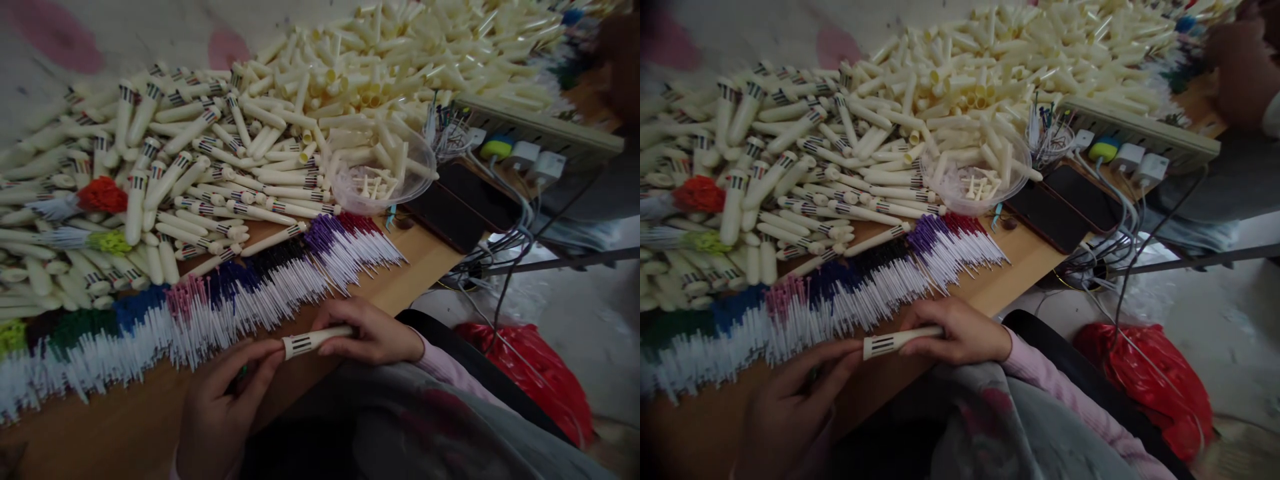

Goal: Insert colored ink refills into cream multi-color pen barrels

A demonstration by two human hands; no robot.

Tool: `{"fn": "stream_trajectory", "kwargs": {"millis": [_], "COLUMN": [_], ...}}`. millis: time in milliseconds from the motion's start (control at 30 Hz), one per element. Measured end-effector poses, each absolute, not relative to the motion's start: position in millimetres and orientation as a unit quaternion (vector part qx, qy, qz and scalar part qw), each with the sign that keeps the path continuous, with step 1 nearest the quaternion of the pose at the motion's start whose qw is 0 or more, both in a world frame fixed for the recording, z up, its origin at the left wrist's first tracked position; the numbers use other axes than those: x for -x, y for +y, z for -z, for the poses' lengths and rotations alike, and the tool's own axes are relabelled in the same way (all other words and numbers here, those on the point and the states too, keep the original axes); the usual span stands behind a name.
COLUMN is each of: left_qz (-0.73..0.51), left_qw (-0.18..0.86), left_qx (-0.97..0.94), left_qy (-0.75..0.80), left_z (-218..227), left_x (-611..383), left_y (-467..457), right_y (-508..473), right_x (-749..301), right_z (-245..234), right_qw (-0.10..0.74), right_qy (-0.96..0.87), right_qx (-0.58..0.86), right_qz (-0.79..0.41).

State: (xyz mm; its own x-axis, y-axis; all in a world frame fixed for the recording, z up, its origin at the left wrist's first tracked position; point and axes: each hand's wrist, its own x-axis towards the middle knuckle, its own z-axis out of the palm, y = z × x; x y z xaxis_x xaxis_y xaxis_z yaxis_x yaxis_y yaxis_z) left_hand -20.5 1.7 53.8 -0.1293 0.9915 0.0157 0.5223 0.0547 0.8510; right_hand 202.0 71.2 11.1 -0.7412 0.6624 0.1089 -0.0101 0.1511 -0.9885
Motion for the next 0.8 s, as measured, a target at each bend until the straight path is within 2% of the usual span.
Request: {"fn": "stream_trajectory", "kwargs": {"millis": [333,500,567,800], "left_qz": [-0.321,-0.255,-0.266,-0.387], "left_qw": [0.442,0.489,0.47,0.297], "left_qx": [-0.564,-0.563,-0.581,-0.716], "left_qy": [0.62,0.615,0.609,0.5], "left_z": [-49,-40,-42,-56], "left_x": [33,45,44,32], "left_y": [21,19,19,25], "right_y": [69,69,70,68], "right_x": [-202,-201,-200,-201], "right_z": [-9,-8,-8,-10], "right_qw": [0.271,0.275,0.281,0.285], "right_qy": [-0.709,-0.713,-0.707,-0.694], "right_qx": [0.241,0.231,0.232,0.232], "right_qz": [-0.605,-0.603,-0.606,-0.619]}}
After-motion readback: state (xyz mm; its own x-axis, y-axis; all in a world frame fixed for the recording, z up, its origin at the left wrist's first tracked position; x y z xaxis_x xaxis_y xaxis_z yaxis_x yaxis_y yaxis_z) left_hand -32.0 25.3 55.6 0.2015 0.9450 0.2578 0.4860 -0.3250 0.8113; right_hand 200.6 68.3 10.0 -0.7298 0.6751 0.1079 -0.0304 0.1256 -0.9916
